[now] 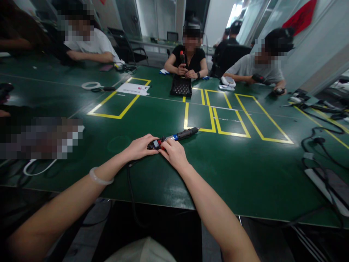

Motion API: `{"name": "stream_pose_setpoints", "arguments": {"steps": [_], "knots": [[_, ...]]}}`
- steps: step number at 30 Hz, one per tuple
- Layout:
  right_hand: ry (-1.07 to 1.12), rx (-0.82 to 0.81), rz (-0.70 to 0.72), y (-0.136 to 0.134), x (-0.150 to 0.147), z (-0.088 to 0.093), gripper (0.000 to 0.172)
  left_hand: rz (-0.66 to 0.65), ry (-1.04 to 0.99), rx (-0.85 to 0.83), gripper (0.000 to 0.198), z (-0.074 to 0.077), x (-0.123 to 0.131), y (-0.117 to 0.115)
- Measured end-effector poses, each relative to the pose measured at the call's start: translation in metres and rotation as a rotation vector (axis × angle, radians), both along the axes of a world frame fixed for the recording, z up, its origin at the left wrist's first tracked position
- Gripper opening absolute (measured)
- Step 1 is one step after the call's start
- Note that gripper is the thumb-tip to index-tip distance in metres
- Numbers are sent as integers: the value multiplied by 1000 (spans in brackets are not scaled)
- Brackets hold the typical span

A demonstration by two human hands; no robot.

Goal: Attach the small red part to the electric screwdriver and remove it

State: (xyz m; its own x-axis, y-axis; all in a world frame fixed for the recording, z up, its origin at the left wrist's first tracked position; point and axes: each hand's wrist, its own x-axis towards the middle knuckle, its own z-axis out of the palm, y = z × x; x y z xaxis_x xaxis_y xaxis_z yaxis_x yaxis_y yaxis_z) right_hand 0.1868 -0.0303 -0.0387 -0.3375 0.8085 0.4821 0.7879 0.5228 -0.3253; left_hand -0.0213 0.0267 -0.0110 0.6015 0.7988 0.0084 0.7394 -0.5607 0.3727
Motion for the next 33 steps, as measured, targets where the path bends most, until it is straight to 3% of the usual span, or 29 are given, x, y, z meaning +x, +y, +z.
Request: {"name": "stream_pose_setpoints", "arguments": {"steps": [8,19,26,33], "knots": [[-50,-1,-23,2,-1,-1,11,-6,11,6,58,-3,-1,2],[122,-93,114,-1,8,1,16,-4,4,0,58,-2,-2,1],[82,-76,60,2,4,1,11,-28,-9,4,60,-4,-4,3],[177,-106,57,7,0,-4,11,-4,29,28,68,2,7,2]]}}
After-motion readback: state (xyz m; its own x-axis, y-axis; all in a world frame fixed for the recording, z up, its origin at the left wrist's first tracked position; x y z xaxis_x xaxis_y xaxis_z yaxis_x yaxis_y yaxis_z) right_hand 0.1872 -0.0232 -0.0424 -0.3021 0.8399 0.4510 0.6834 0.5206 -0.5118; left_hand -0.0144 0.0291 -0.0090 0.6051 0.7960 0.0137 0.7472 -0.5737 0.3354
